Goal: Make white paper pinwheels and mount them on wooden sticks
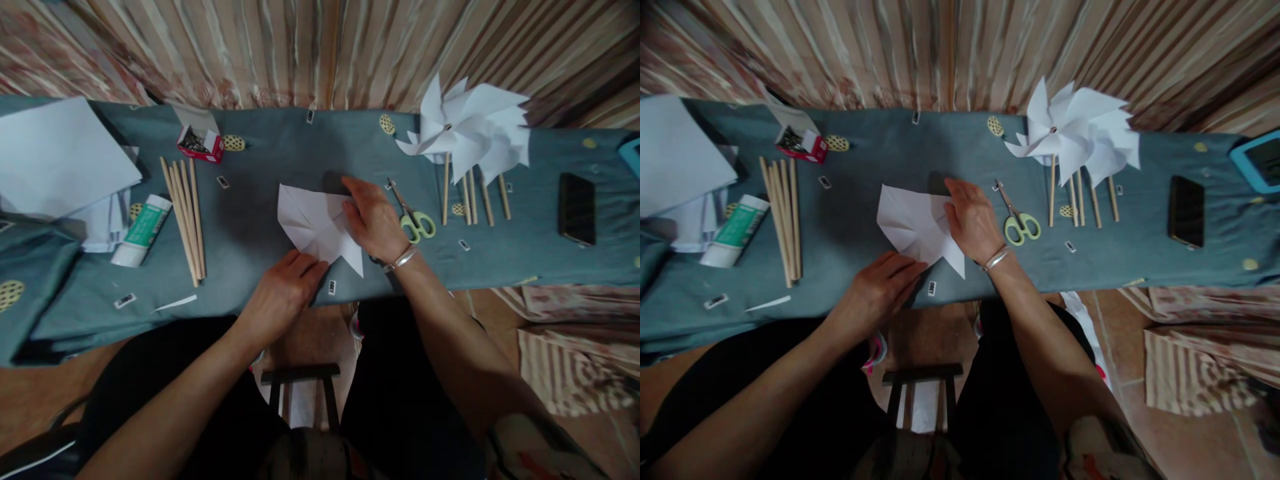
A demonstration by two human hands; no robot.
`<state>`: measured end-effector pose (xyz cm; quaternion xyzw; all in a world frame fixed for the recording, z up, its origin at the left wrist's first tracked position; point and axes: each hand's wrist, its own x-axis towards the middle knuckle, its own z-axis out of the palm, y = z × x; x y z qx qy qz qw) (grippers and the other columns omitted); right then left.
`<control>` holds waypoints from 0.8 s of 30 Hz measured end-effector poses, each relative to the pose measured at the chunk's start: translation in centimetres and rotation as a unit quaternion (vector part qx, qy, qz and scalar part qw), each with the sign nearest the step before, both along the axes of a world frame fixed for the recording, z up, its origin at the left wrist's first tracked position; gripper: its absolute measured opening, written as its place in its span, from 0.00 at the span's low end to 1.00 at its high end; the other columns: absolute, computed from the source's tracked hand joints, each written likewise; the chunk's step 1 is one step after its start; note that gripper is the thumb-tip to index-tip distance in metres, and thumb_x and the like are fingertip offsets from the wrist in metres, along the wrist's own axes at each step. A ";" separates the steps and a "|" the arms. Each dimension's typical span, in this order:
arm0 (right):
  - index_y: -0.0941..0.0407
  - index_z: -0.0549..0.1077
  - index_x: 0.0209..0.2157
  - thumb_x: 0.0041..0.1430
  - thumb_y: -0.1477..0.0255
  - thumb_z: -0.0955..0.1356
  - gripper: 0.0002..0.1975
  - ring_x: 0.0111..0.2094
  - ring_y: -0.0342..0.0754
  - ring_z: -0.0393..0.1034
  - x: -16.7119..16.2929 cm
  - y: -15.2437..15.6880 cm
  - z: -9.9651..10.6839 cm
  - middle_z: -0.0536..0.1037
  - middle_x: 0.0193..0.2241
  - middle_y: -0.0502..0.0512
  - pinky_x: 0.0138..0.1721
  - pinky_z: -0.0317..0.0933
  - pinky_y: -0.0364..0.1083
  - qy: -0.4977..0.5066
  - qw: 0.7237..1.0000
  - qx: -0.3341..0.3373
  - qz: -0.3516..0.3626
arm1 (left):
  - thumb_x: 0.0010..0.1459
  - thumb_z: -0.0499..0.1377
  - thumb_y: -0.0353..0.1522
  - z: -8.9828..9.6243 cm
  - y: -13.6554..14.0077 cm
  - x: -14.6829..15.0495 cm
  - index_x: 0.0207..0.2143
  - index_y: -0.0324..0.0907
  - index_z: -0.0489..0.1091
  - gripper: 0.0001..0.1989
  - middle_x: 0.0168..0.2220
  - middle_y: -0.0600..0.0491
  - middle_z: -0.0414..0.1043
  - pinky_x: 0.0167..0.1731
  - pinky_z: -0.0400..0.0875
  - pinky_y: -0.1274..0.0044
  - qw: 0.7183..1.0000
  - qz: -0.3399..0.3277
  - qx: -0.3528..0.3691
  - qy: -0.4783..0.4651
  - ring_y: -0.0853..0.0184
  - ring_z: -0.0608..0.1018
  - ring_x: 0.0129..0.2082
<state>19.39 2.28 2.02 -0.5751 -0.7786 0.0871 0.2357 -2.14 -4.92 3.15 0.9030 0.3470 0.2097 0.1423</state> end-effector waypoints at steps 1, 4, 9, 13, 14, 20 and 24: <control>0.62 0.68 0.57 0.64 0.72 0.60 0.22 0.58 0.58 0.66 0.1 0.2 0.0 0.74 0.55 0.65 0.59 0.60 0.59 -0.006 1.000 0.001 0.004 | 0.63 0.55 0.25 0.1 0.0 -0.1 0.46 0.34 0.71 0.10 0.39 0.46 0.75 0.39 0.77 0.70 1.000 0.000 0.004 0.002 0.62 0.75 0.38; 0.61 0.71 0.54 0.62 0.71 0.62 0.20 0.50 0.57 0.72 0.5 0.2 0.5 0.79 0.49 0.63 0.55 0.64 0.59 0.006 1.000 -0.002 0.000 | 0.63 0.55 0.25 0.2 0.2 -0.7 0.48 0.33 0.70 0.11 0.40 0.44 0.76 0.38 0.77 0.70 1.000 0.003 0.030 0.003 0.62 0.75 0.38; 0.57 0.77 0.48 0.59 0.70 0.66 0.16 0.36 0.52 0.77 1.5 -1.0 1.5 0.83 0.35 0.55 0.43 0.70 0.53 0.065 0.997 -0.035 -0.038 | 0.64 0.53 0.25 0.0 1.7 -2.7 0.48 0.35 0.71 0.13 0.37 0.46 0.77 0.37 0.76 0.70 0.995 0.040 0.095 0.000 0.62 0.76 0.36; 0.57 0.79 0.44 0.60 0.69 0.66 0.13 0.36 0.52 0.78 1.6 -2.1 1.8 0.83 0.35 0.55 0.42 0.70 0.52 0.072 0.995 -0.048 -0.044 | 0.64 0.52 0.26 -0.2 2.8 -4.4 0.48 0.36 0.72 0.13 0.37 0.46 0.76 0.39 0.76 0.68 0.992 0.075 0.101 -0.004 0.61 0.76 0.37; 0.56 0.79 0.44 0.60 0.69 0.66 0.13 0.36 0.53 0.78 1.6 -2.3 1.8 0.83 0.35 0.56 0.43 0.70 0.52 0.069 0.996 -0.045 -0.045 | 0.64 0.52 0.26 -0.2 2.9 -4.6 0.48 0.36 0.71 0.13 0.37 0.46 0.76 0.39 0.75 0.68 0.992 0.079 0.101 -0.005 0.61 0.76 0.37; 0.60 0.73 0.52 0.62 0.72 0.63 0.19 0.52 0.57 0.73 1.4 -2.3 0.8 0.79 0.50 0.62 0.55 0.65 0.58 0.031 0.999 0.024 -0.009 | 0.63 0.53 0.25 0.1 2.5 -3.9 0.51 0.36 0.69 0.14 0.42 0.45 0.76 0.42 0.75 0.67 0.991 0.082 0.104 -0.027 0.60 0.75 0.41; 0.59 0.68 0.57 0.64 0.75 0.59 0.21 0.54 0.56 0.70 0.9 -2.6 0.4 0.76 0.53 0.62 0.57 0.64 0.58 0.006 0.999 0.034 0.030 | 0.63 0.54 0.27 -0.1 2.2 -3.1 0.53 0.39 0.68 0.16 0.47 0.44 0.75 0.45 0.74 0.64 0.995 0.070 0.074 -0.022 0.57 0.75 0.46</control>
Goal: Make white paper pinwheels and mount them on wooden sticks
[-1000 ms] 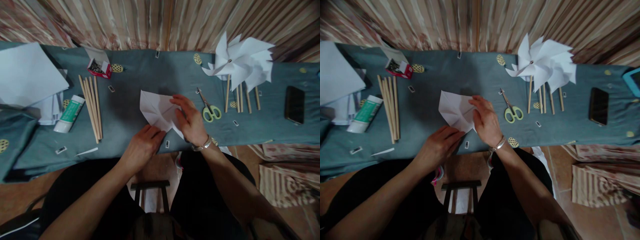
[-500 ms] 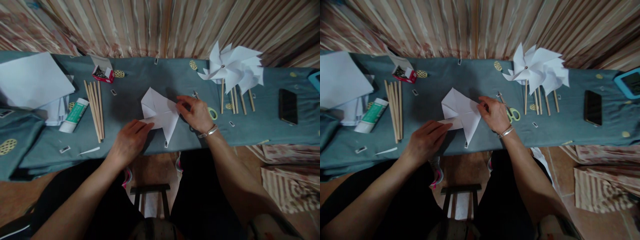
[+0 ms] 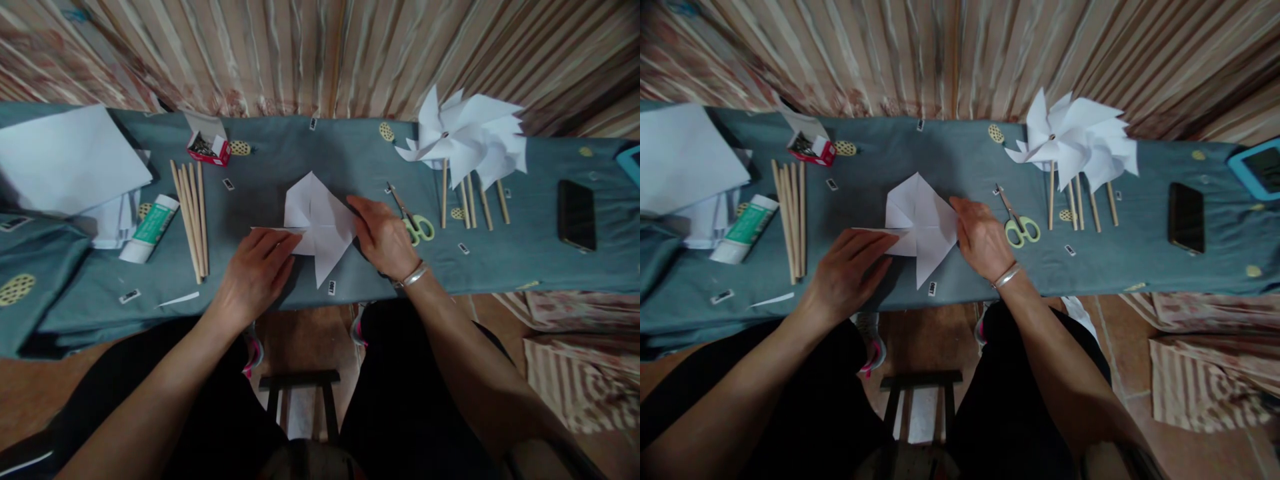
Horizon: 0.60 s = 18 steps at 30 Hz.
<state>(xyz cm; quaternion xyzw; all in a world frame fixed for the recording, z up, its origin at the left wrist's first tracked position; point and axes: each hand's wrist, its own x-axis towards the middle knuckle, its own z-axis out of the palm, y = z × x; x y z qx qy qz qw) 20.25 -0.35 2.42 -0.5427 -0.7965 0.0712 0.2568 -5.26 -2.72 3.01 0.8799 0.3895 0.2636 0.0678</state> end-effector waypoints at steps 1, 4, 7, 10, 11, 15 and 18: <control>0.59 0.68 0.57 0.64 0.75 0.59 0.21 0.53 0.56 0.71 -0.2 -0.3 0.0 0.77 0.52 0.62 0.55 0.65 0.58 -0.008 1.000 0.003 0.002 | 0.63 0.54 0.27 -0.2 0.1 0.0 0.53 0.39 0.68 0.16 0.47 0.44 0.75 0.45 0.74 0.63 1.000 0.000 -0.010 0.004 0.57 0.75 0.47; 0.59 0.69 0.56 0.65 0.74 0.58 0.21 0.48 0.56 0.73 -0.5 -1.4 0.3 0.79 0.48 0.62 0.50 0.68 0.56 -0.017 1.000 0.008 -0.007 | 0.63 0.53 0.26 -0.4 0.6 -0.6 0.54 0.38 0.68 0.17 0.49 0.44 0.75 0.46 0.73 0.60 1.000 0.016 -0.018 0.015 0.55 0.75 0.48; 0.59 0.71 0.55 0.66 0.73 0.59 0.19 0.44 0.55 0.75 -0.7 -3.1 0.6 0.81 0.45 0.61 0.48 0.70 0.54 0.006 1.000 -0.001 -0.012 | 0.62 0.52 0.24 0.0 0.9 -1.3 0.54 0.36 0.67 0.18 0.51 0.43 0.74 0.48 0.72 0.59 0.999 0.051 0.010 0.003 0.54 0.74 0.50; 0.58 0.73 0.52 0.67 0.72 0.60 0.17 0.43 0.53 0.77 -0.9 -4.6 1.0 0.82 0.43 0.60 0.47 0.70 0.53 0.038 0.999 -0.024 -0.018 | 0.63 0.54 0.26 0.8 0.2 -1.1 0.53 0.35 0.67 0.16 0.50 0.42 0.73 0.49 0.72 0.61 0.999 0.037 0.038 -0.013 0.56 0.73 0.49; 0.58 0.74 0.51 0.66 0.72 0.60 0.17 0.42 0.53 0.77 -0.9 -5.0 1.1 0.82 0.43 0.60 0.47 0.71 0.53 0.043 0.999 -0.028 -0.017 | 0.63 0.56 0.28 1.0 -0.3 -0.8 0.52 0.35 0.68 0.15 0.49 0.42 0.74 0.48 0.73 0.62 0.999 0.011 0.037 -0.010 0.57 0.73 0.48; 0.58 0.76 0.47 0.66 0.74 0.60 0.16 0.42 0.53 0.76 -1.0 -5.6 1.4 0.82 0.41 0.60 0.47 0.70 0.55 0.039 0.999 -0.008 -0.009 | 0.61 0.60 0.33 0.9 -2.2 1.0 0.44 0.37 0.71 0.11 0.40 0.45 0.75 0.40 0.76 0.67 0.997 -0.073 0.019 -0.012 0.59 0.75 0.41; 0.58 0.77 0.45 0.65 0.75 0.60 0.15 0.43 0.54 0.75 -0.8 -5.5 1.4 0.82 0.42 0.60 0.47 0.69 0.55 0.058 0.998 -0.008 -0.005 | 0.61 0.59 0.30 0.4 -2.7 1.9 0.42 0.37 0.72 0.08 0.38 0.45 0.75 0.38 0.76 0.69 0.997 -0.073 0.001 0.025 0.60 0.76 0.38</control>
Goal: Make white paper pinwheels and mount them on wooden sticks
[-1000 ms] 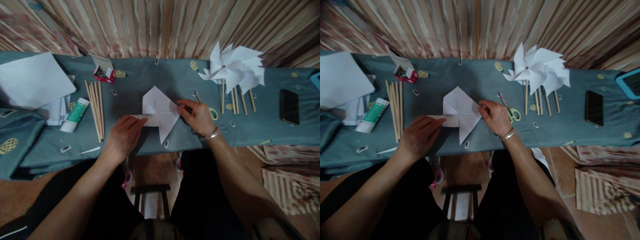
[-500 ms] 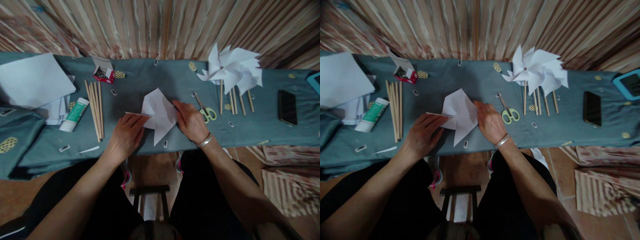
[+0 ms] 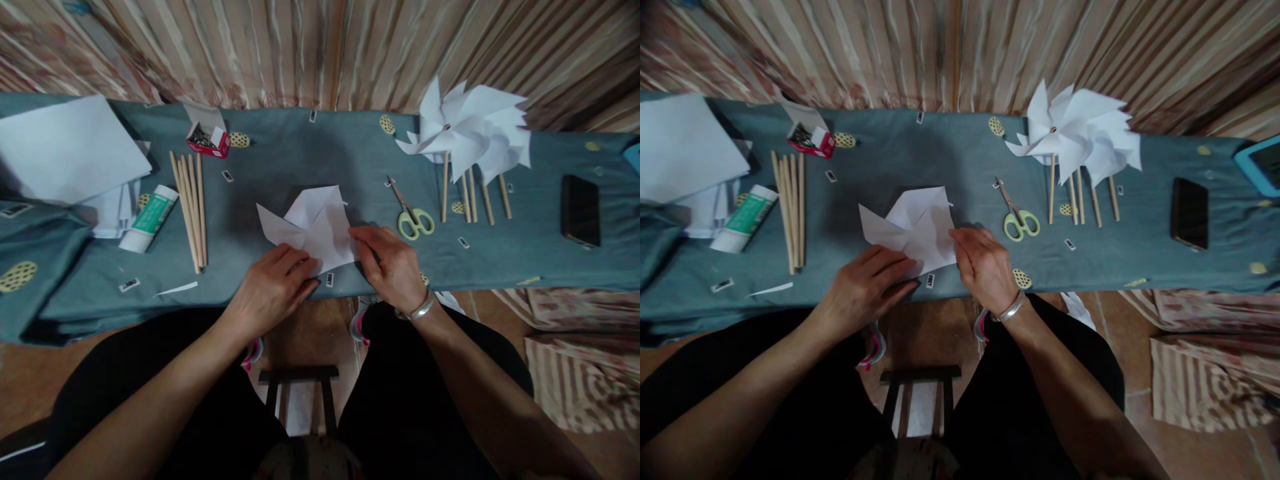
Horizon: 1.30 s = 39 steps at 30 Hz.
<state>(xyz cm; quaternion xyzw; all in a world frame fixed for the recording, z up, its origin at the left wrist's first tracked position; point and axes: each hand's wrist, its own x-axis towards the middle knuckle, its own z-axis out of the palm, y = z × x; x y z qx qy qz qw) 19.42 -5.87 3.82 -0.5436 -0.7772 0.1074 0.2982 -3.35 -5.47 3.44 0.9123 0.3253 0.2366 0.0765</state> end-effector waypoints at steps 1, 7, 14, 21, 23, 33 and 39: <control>0.58 0.77 0.45 0.65 0.75 0.60 0.15 0.43 0.53 0.76 0.1 0.0 0.0 0.82 0.41 0.60 0.47 0.70 0.55 0.009 1.000 -0.008 0.001 | 0.61 0.59 0.29 -0.1 0.0 0.1 0.42 0.36 0.73 0.07 0.37 0.45 0.75 0.38 0.76 0.69 1.000 0.004 0.000 0.011 0.60 0.76 0.38; 0.56 0.77 0.46 0.64 0.76 0.60 0.16 0.44 0.51 0.76 0.8 0.1 0.0 0.82 0.42 0.58 0.49 0.69 0.54 0.042 0.997 -0.056 0.014 | 0.64 0.55 0.28 0.0 0.0 0.1 0.41 0.37 0.73 0.07 0.35 0.48 0.76 0.34 0.76 0.73 0.999 0.009 0.007 0.042 0.63 0.76 0.35; 0.52 0.77 0.48 0.55 0.81 0.64 0.21 0.56 0.52 0.70 1.8 0.2 0.3 0.77 0.52 0.57 0.57 0.63 0.57 0.118 0.975 -0.164 0.090 | 0.63 0.54 0.25 0.3 -0.2 -0.5 0.36 0.35 0.74 0.08 0.32 0.48 0.76 0.32 0.75 0.74 0.999 0.004 0.030 0.042 0.64 0.76 0.33; 0.51 0.81 0.39 0.57 0.74 0.71 0.08 0.54 0.53 0.72 1.6 0.2 0.6 0.78 0.51 0.57 0.56 0.64 0.58 0.150 0.958 -0.212 0.125 | 0.62 0.55 0.25 0.4 -0.3 -1.7 0.36 0.35 0.73 0.07 0.33 0.48 0.77 0.32 0.75 0.75 1.000 -0.017 0.009 0.019 0.65 0.77 0.32; 0.51 0.81 0.37 0.58 0.73 0.71 0.07 0.51 0.52 0.73 1.5 0.2 0.5 0.80 0.48 0.55 0.54 0.66 0.56 0.154 0.956 -0.214 0.126 | 0.63 0.54 0.25 0.4 -0.4 -1.8 0.37 0.35 0.74 0.08 0.33 0.47 0.77 0.32 0.76 0.74 1.000 -0.022 0.008 0.017 0.64 0.77 0.33; 0.51 0.81 0.37 0.62 0.72 0.69 0.07 0.41 0.48 0.76 0.4 0.3 0.3 0.83 0.38 0.52 0.46 0.70 0.49 0.144 0.968 -0.155 0.133 | 0.63 0.56 0.26 -0.4 -1.4 -0.5 0.48 0.33 0.71 0.12 0.46 0.43 0.76 0.44 0.76 0.68 0.998 -0.043 -0.017 0.032 0.60 0.76 0.43; 0.52 0.80 0.34 0.59 0.75 0.71 0.05 0.38 0.48 0.75 -0.7 0.9 0.6 0.82 0.34 0.51 0.43 0.68 0.49 0.137 0.974 -0.141 0.111 | 0.62 0.56 0.26 -0.4 -1.4 -0.3 0.48 0.33 0.71 0.12 0.51 0.41 0.74 0.44 0.76 0.66 0.998 -0.037 -0.024 0.052 0.57 0.75 0.45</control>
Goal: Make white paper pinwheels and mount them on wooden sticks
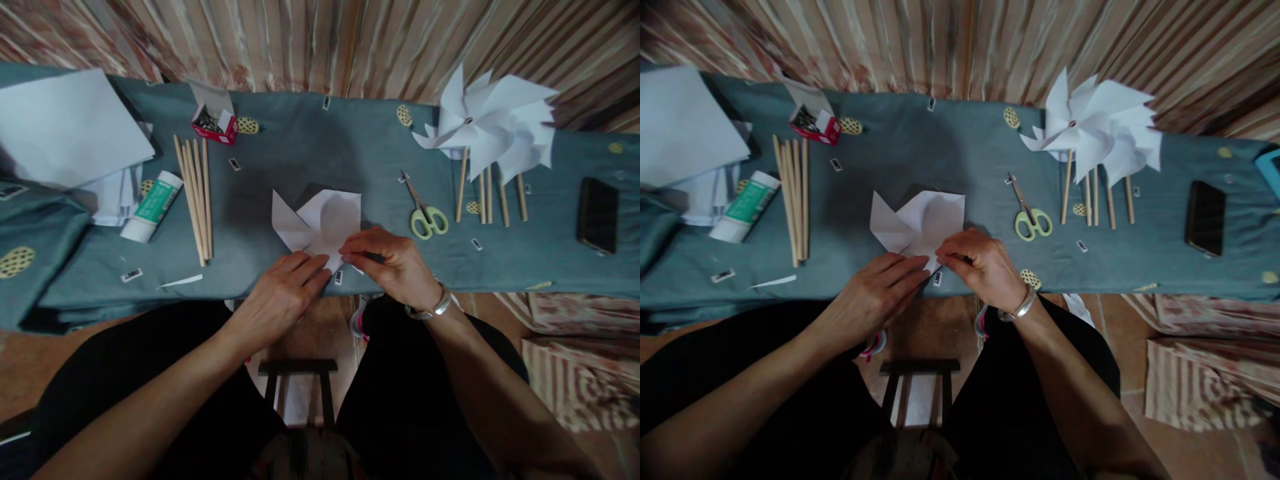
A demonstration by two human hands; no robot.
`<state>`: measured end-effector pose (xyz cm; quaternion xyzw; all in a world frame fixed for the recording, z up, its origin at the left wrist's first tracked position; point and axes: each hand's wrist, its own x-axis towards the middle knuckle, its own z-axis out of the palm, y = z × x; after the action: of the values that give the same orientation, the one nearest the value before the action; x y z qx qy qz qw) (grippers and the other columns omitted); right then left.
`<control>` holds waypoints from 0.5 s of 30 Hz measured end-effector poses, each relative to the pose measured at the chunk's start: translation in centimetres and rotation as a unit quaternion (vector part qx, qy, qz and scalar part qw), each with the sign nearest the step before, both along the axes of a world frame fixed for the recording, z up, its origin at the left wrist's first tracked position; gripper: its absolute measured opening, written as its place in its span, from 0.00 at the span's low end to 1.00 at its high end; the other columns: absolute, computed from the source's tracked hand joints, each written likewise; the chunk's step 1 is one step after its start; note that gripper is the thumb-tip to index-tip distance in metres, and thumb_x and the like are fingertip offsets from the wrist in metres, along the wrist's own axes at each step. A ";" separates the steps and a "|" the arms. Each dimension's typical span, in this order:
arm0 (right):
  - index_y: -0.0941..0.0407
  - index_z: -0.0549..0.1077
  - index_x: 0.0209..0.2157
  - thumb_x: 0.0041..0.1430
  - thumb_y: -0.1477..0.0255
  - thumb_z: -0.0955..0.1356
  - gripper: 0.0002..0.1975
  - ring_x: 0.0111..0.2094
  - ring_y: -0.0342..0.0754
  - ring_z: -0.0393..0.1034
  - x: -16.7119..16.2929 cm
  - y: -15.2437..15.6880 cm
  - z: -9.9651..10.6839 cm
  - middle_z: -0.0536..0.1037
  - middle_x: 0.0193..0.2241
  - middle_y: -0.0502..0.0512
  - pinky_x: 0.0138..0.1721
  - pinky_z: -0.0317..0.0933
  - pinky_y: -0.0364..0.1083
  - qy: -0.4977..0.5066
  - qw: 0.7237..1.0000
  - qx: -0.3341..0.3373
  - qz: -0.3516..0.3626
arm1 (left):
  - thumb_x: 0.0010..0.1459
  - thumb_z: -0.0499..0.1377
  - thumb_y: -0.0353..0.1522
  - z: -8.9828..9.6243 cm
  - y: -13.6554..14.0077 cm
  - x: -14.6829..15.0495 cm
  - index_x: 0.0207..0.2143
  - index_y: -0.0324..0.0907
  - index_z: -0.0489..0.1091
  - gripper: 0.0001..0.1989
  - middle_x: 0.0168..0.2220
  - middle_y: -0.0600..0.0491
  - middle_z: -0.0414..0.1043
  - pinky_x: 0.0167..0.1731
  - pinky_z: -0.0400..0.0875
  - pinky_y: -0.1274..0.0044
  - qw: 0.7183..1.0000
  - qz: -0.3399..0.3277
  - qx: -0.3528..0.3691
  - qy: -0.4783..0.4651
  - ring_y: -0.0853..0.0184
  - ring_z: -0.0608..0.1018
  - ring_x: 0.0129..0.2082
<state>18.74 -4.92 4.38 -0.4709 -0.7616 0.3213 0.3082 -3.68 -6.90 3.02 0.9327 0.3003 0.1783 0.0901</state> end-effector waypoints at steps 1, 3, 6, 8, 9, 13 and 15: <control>0.52 0.80 0.33 0.58 0.75 0.71 0.04 0.38 0.48 0.75 -0.2 0.1 0.0 0.82 0.33 0.51 0.43 0.67 0.49 -0.007 1.000 0.002 -0.004 | 0.62 0.56 0.26 0.1 0.0 0.0 0.48 0.33 0.71 0.12 0.51 0.41 0.74 0.44 0.77 0.66 1.000 0.000 0.001 -0.001 0.58 0.76 0.44; 0.53 0.79 0.33 0.58 0.74 0.71 0.03 0.36 0.48 0.75 -0.5 0.4 -0.1 0.82 0.32 0.51 0.42 0.67 0.49 -0.017 1.000 0.010 -0.008 | 0.62 0.56 0.25 0.3 0.0 0.0 0.46 0.32 0.72 0.11 0.49 0.42 0.75 0.44 0.77 0.67 1.000 -0.002 0.004 -0.005 0.58 0.76 0.44; 0.54 0.78 0.33 0.60 0.75 0.69 0.04 0.37 0.48 0.75 -1.0 0.8 -0.2 0.81 0.33 0.51 0.45 0.66 0.50 -0.023 0.999 0.031 0.000 | 0.63 0.56 0.25 0.5 0.0 -0.2 0.44 0.31 0.73 0.09 0.47 0.43 0.76 0.44 0.78 0.69 1.000 -0.003 0.010 -0.010 0.59 0.77 0.44; 0.54 0.78 0.34 0.62 0.76 0.68 0.06 0.41 0.49 0.74 -1.4 1.1 -0.4 0.81 0.36 0.53 0.47 0.66 0.51 -0.028 0.999 0.044 0.004 | 0.63 0.55 0.25 0.6 -0.1 -0.3 0.44 0.32 0.73 0.09 0.46 0.44 0.77 0.44 0.78 0.70 1.000 -0.001 0.008 -0.008 0.60 0.77 0.43; 0.54 0.79 0.35 0.62 0.75 0.68 0.06 0.42 0.50 0.74 -1.6 1.2 -0.5 0.81 0.38 0.54 0.48 0.66 0.52 -0.031 0.998 0.049 0.002 | 0.64 0.55 0.25 0.7 -0.1 -0.4 0.44 0.32 0.73 0.09 0.46 0.44 0.77 0.43 0.78 0.70 1.000 0.001 0.006 -0.007 0.61 0.77 0.43; 0.53 0.79 0.34 0.59 0.75 0.70 0.04 0.48 0.52 0.71 -2.2 1.5 -1.3 0.79 0.45 0.55 0.52 0.65 0.55 -0.021 0.998 0.053 -0.029 | 0.65 0.53 0.25 0.9 -0.2 -0.6 0.44 0.32 0.72 0.10 0.46 0.44 0.77 0.43 0.79 0.71 1.000 0.003 -0.005 -0.011 0.61 0.77 0.44; 0.52 0.78 0.33 0.57 0.75 0.70 0.04 0.49 0.52 0.71 -2.5 1.7 -1.7 0.78 0.45 0.55 0.53 0.65 0.56 -0.006 0.998 0.047 -0.046 | 0.64 0.53 0.24 0.9 -0.3 -0.7 0.44 0.30 0.72 0.10 0.46 0.43 0.76 0.44 0.79 0.71 1.000 0.001 -0.011 -0.018 0.61 0.77 0.45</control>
<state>16.22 -3.24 2.68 -0.4924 -0.7552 0.2675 0.3400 -4.42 -7.18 3.93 0.9282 0.3011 0.1915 0.1057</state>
